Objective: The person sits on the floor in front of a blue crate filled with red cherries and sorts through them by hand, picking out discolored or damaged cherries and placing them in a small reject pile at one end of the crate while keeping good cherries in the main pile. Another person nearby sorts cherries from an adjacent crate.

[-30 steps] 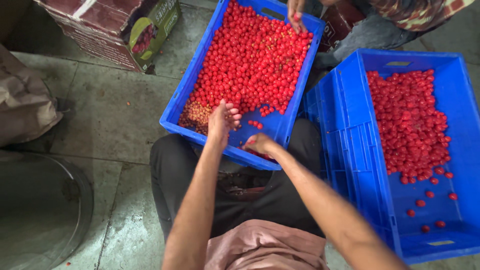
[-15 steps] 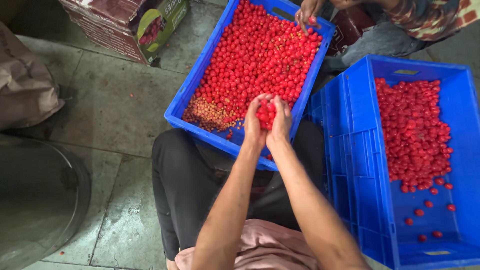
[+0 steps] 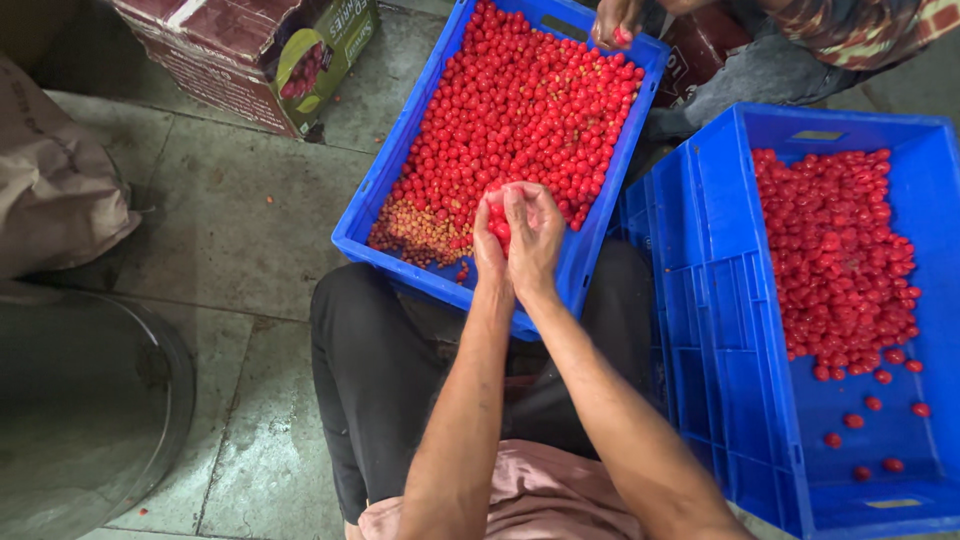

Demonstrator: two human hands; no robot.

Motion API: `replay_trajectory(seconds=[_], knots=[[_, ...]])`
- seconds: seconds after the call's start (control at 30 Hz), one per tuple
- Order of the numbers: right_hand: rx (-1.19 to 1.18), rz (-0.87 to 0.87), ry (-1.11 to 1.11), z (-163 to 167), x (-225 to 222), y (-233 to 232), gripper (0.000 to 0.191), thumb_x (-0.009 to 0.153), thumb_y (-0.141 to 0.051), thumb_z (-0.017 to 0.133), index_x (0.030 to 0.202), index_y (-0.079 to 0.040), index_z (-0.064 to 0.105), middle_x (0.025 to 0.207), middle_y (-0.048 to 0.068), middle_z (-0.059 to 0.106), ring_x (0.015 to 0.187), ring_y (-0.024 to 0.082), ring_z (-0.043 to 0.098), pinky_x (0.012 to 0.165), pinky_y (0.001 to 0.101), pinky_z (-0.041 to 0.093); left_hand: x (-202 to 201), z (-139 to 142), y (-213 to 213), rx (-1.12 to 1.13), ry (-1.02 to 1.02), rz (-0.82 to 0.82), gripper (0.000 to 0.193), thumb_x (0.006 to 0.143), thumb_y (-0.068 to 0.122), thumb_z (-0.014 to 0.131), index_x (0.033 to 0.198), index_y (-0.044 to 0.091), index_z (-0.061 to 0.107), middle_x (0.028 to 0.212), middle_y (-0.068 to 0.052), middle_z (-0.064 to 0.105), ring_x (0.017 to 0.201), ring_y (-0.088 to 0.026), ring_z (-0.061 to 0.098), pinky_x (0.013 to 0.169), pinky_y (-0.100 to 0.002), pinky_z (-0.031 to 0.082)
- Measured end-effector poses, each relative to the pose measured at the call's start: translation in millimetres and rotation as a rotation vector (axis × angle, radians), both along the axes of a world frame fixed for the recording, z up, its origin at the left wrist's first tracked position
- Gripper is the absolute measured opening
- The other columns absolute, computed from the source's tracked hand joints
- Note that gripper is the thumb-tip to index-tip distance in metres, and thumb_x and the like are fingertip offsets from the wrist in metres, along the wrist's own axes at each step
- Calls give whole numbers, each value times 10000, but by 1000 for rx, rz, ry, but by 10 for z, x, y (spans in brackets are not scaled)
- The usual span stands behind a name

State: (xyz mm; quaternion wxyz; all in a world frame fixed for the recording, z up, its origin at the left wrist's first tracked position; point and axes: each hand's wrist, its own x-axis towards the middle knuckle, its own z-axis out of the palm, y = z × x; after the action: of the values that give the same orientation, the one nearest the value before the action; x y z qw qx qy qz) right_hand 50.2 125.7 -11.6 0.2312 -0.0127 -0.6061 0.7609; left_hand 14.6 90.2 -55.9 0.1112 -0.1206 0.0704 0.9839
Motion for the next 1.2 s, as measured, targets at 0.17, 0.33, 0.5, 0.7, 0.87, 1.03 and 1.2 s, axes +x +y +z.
replay_trajectory(seconds=[0.17,0.33,0.5,0.7,0.87,1.03,1.2], knots=[[33,164,-168,-243,-16,342,329,1077,-372,585,962,-69,642,712,-12,600,620,65,552,566,216,436,82,19,-355,-402,38,-72,325,1031,327,583,1296,145,628,912,-26,678,659,-103,605,479,-229,431],[-18,352,-309,-543,-21,459,361,1061,-424,564,913,-99,618,693,-30,580,615,63,560,538,214,417,36,7,-777,-650,189,-357,230,1072,310,615,1193,114,612,875,-15,672,671,-100,606,470,-226,397],[28,347,-370,-641,-62,203,319,1036,-429,574,953,-129,639,686,-43,549,577,48,491,490,209,364,123,20,-850,-784,109,-425,279,1037,354,588,1188,134,669,787,15,666,639,-86,606,461,-220,427],[-136,389,-378,-647,-5,274,367,1060,-428,557,893,-105,610,671,-38,535,574,50,509,487,213,380,177,94,-941,-670,-52,-444,395,1018,444,501,1212,145,672,856,14,730,684,-88,670,498,-215,501],[-84,444,-425,-779,109,266,356,1073,-397,549,894,-100,629,648,-38,506,520,53,437,465,221,345,253,-40,-1018,-797,78,-486,248,996,233,655,1215,118,671,875,10,717,671,-88,671,480,-213,461],[-220,528,-481,-913,170,129,294,1055,-372,571,915,-118,615,633,-58,461,504,39,387,454,215,302,336,-166,-1134,-931,84,-452,215,989,195,670,1162,70,694,844,-14,712,608,-90,647,446,-218,446],[-257,526,-485,-942,151,120,317,1077,-376,560,908,-112,611,624,-51,463,496,40,384,449,215,288,351,-192,-1040,-1003,92,-381,212,976,178,669,1137,44,700,801,-28,706,566,-94,637,420,-227,445]])
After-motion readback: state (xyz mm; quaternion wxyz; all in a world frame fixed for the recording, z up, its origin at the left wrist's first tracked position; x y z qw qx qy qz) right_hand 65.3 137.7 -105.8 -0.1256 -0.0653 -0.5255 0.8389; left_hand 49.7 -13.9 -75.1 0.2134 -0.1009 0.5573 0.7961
